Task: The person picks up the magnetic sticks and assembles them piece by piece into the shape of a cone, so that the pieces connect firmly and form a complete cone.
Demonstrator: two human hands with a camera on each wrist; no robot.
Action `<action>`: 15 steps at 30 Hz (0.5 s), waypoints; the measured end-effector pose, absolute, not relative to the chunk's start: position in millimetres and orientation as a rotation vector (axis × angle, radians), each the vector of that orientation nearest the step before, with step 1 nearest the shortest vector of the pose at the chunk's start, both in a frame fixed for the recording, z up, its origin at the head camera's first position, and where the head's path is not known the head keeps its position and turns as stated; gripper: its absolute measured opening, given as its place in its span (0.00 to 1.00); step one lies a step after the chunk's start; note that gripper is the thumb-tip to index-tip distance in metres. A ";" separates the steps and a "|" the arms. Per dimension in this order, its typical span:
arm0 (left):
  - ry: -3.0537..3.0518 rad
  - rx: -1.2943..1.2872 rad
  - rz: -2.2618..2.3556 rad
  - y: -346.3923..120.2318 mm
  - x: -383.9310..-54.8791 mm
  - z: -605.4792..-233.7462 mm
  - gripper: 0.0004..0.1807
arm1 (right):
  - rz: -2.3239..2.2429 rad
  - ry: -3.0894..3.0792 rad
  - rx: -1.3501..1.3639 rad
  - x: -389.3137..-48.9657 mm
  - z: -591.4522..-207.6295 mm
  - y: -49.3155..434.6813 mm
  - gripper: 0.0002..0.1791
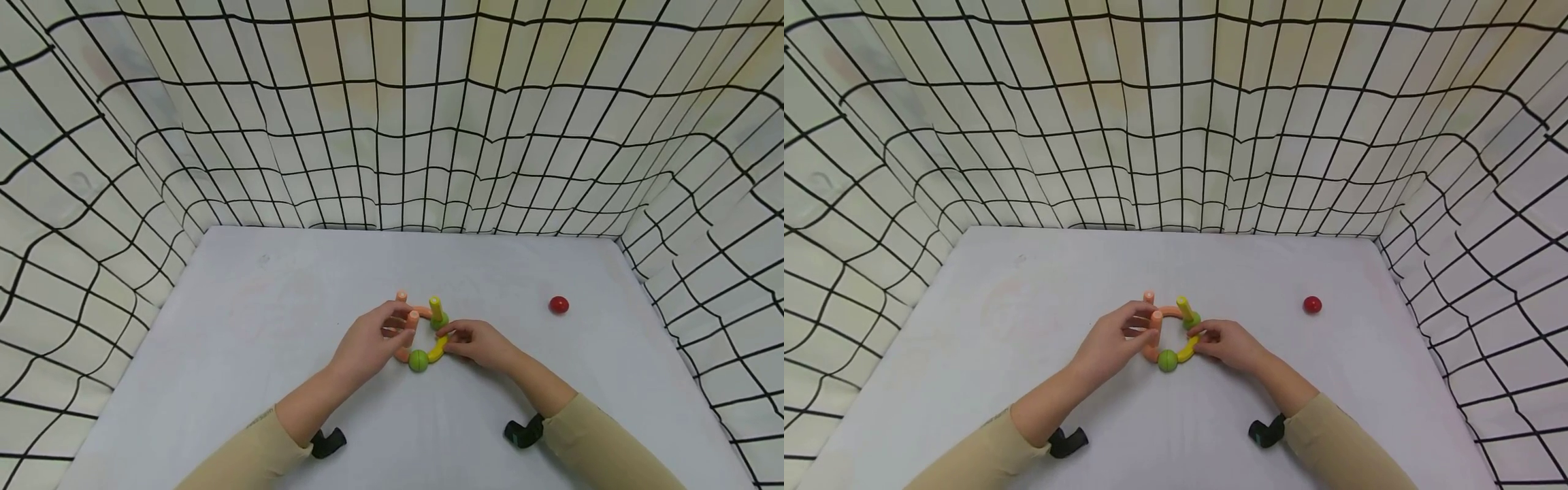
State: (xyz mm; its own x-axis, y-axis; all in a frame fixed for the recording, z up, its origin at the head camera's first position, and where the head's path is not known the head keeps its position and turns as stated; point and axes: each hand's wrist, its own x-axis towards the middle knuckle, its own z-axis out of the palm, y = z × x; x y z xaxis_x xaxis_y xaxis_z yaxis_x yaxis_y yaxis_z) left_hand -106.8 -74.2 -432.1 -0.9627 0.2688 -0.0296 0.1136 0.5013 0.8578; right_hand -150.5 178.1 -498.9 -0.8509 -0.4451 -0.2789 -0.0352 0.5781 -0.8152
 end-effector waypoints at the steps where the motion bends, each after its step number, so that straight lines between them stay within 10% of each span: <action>1: 2.563 0.327 1.466 -72.6 -106.8 -433.2 0.18 | -1.201 2.352 -0.386 -150.5 -499.3 178.3 0.12; 15: 2.525 0.323 1.486 -62.3 -106.5 -440.3 0.18 | -1.208 2.348 -0.416 -150.7 -498.8 180.8 0.13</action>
